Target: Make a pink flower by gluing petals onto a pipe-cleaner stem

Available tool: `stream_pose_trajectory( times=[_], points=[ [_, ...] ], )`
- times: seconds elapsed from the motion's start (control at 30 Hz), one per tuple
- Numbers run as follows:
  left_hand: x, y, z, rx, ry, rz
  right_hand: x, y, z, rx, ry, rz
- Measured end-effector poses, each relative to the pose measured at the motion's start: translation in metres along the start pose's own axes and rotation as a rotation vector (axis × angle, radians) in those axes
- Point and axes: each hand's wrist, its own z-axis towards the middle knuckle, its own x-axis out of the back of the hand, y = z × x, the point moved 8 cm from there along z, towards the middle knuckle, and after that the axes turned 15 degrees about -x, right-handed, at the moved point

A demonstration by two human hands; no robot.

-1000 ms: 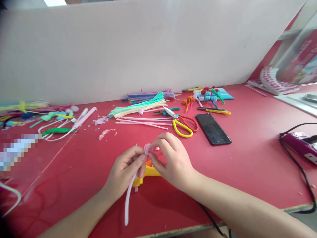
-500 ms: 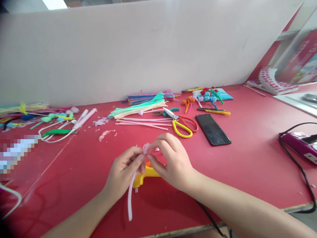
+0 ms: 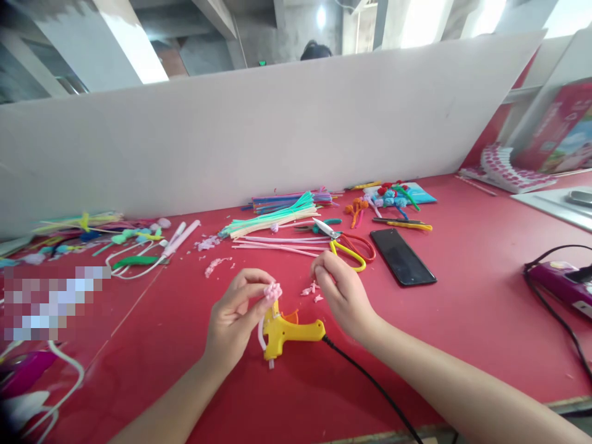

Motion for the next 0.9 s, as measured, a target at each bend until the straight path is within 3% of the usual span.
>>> stream_pose_trajectory(
  times=[0.23, 0.53, 0.7, 0.9],
  points=[
    [0.008, 0.010, 0.011, -0.069, -0.027, -0.012, -0.001, -0.018, 0.006, 0.052, -0.007, -0.101],
    [0.001, 0.018, 0.014, -0.168, -0.095, 0.052, -0.025, -0.022, 0.006, 0.169, -0.101, -0.072],
    [-0.002, 0.012, 0.013, -0.126, -0.089, 0.088, -0.034, -0.018, -0.004, 0.161, -0.155, 0.035],
    [-0.004, -0.007, 0.004, 0.048, -0.030, -0.024, -0.043, -0.018, -0.008, 0.123, -0.198, 0.150]
  ],
)
